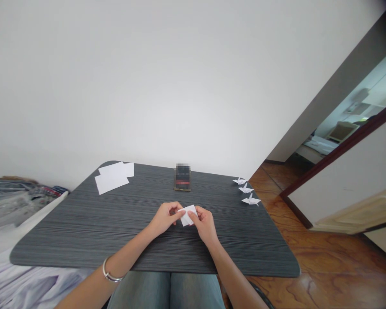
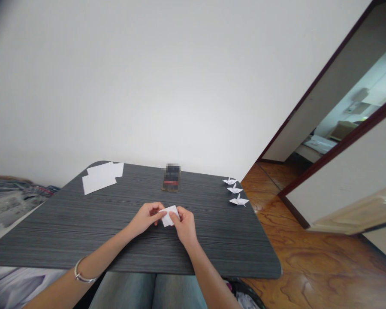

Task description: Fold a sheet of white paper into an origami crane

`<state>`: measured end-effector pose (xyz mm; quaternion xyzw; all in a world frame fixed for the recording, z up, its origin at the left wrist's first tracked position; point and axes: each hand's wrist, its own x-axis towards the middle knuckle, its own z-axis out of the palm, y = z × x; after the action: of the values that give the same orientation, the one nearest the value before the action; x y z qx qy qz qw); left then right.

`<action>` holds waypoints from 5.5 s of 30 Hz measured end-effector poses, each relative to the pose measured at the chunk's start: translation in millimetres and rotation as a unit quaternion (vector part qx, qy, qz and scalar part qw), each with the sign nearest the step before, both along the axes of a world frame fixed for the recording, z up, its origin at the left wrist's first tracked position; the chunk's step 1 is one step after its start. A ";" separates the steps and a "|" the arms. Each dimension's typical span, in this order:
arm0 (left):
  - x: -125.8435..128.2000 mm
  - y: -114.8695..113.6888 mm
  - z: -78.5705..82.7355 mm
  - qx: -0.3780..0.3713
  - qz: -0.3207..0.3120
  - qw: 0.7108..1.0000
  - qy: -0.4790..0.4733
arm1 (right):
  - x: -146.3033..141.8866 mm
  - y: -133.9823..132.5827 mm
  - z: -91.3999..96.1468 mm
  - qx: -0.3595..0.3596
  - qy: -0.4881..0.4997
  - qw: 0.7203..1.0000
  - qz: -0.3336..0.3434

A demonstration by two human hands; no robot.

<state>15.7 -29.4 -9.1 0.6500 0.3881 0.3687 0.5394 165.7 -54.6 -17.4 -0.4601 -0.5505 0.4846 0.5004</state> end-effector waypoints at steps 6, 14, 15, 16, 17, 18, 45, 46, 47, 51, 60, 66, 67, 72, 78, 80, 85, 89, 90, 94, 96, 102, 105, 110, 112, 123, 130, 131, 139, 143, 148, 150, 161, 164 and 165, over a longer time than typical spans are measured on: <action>0.0 1.8 0.6 -0.002 -0.011 1.000 -0.008 | -2.3 -0.9 0.1 0.024 -0.027 0.999 -0.004; -3.1 0.7 3.9 -0.026 -0.030 0.999 -0.026 | -1.2 -2.6 2.7 0.027 -0.036 0.999 0.001; -3.6 0.6 3.5 -0.026 -0.031 0.999 -0.026 | -0.8 -2.4 2.2 0.028 -0.039 0.999 0.000; -4.0 0.7 2.9 -0.026 -0.031 0.999 -0.024 | -0.3 -2.1 1.6 0.029 -0.041 0.999 -0.001; -4.3 0.9 2.2 -0.027 -0.031 0.999 -0.023 | 0.2 -1.7 0.9 0.029 -0.041 0.999 -0.005; -4.6 1.1 1.5 -0.028 -0.031 0.999 -0.022 | 0.8 -1.2 0.2 0.028 -0.040 0.999 -0.009; -4.6 6.5 -3.5 -0.018 0.018 0.999 -0.037 | 3.2 1.4 -5.8 0.042 -0.103 0.993 -0.028; -3.5 6.1 -3.9 -0.015 0.014 1.000 -0.020 | 2.4 0.6 -6.1 0.047 -0.113 0.992 -0.024; -2.5 5.7 -4.2 -0.013 0.012 1.000 -0.007 | 1.7 -0.2 -6.3 0.051 -0.122 0.991 -0.022; -0.8 3.8 -3.0 -0.006 0.017 1.000 0.013 | 0.2 -2.2 -6.8 0.062 -0.147 0.987 -0.018; -3.9 4.4 -3.0 -0.035 -0.024 0.999 -0.017 | 1.9 -1.5 -4.7 0.050 -0.109 0.992 -0.046; -2.5 4.1 -4.5 -0.034 -0.016 0.999 -0.025 | 0.6 -2.2 -4.2 0.055 -0.113 0.992 -0.031; -1.9 3.8 -4.1 -0.030 -0.013 0.999 -0.021 | -0.1 -2.5 -4.4 0.054 -0.113 0.992 -0.024; -2.4 2.5 -1.8 0.003 0.008 1.000 -0.006 | -2.3 -2.9 -5.0 0.021 -0.078 0.997 0.008; -5.2 2.7 -1.2 0.013 -0.008 1.000 0.000 | -1.4 -2.6 -2.1 -0.004 -0.049 0.998 0.025; -5.0 3.3 -1.4 0.003 -0.024 1.000 -0.009 | -0.9 -2.6 -0.7 -0.001 -0.046 0.999 0.014; -5.8 6.7 -3.4 -0.010 -0.018 0.999 -0.046 | 0.6 -2.2 0.8 0.005 -0.046 0.999 -0.021; -6.7 8.2 -2.9 -0.032 0.019 0.995 -0.093 | 2.0 -1.4 0.8 0.009 -0.043 0.998 -0.051; -6.6 8.0 -2.4 -0.040 0.030 0.993 -0.106 | 2.2 -1.3 1.0 0.010 -0.040 0.997 -0.057; -5.9 6.8 -2.0 -0.048 0.038 0.993 -0.100 | 2.1 -1.3 1.7 0.023 -0.029 0.997 -0.071; -6.2 6.4 -2.8 -0.036 0.025 0.997 -0.070 | 2.1 -1.2 1.5 0.029 -0.034 0.997 -0.069; -9.2 5.0 1.2 0.049 0.083 0.995 -0.011 | 3.3 -0.7 1.2 0.084 -0.066 0.986 -0.125; -9.6 3.5 4.1 0.135 0.129 0.982 0.023 | 2.5 -2.7 3.0 0.061 -0.030 0.993 -0.093; -10.2 1.6 4.4 0.195 0.132 0.971 0.043 | 0.6 -5.2 2.7 0.029 0.023 0.998 -0.044; -10.1 1.2 4.2 0.185 0.124 0.974 0.030 | 0.8 -4.4 0.8 0.025 0.041 0.998 -0.045; -5.9 1.5 1.8 0.065 0.075 0.990 -0.095 | 0.9 -2.6 -3.1 0.071 0.068 0.992 -0.083; -3.8 -1.1 4.5 0.092 0.076 0.986 -0.118 | -1.1 -5.3 9.3 0.068 0.102 0.990 -0.072; -3.4 -1.6 4.7 0.095 0.076 0.986 -0.115 | -1.3 -5.9 10.6 0.067 0.102 0.990 -0.073; -0.8 -5.6 7.1 0.083 0.060 0.988 -0.113 | -2.9 -6.5 11.5 0.059 0.100 0.990 -0.080; -0.2 -5.3 6.7 0.049 0.046 0.990 -0.128 | -3.0 -6.4 13.4 0.059 0.097 0.991 -0.074; 1.4 -5.3 6.1 0.019 0.055 0.989 -0.138 | -2.4 -5.7 13.0 0.061 0.093 0.991 -0.079; 2.1 -5.2 6.0 0.005 0.060 0.987 -0.147 | -2.1 -4.7 11.1 0.058 0.088 0.991 -0.083; 1.0 -1.9 5.4 -0.085 0.058 0.976 -0.194 | -0.3 -2.4 7.6 0.046 0.070 0.991 -0.103; 1.5 -2.4 6.4 -0.095 0.049 0.975 -0.194 | -0.4 -2.1 7.3 0.043 0.068 0.991 -0.104; 1.6 -2.4 6.3 -0.096 0.046 0.976 -0.193 | -0.5 -2.2 7.1 0.042 0.067 0.991 -0.105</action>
<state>17.3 -31.7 -2.9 0.4938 0.3397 0.4722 0.6464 165.2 -56.8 -10.4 -0.4601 -0.4841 0.4361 0.6032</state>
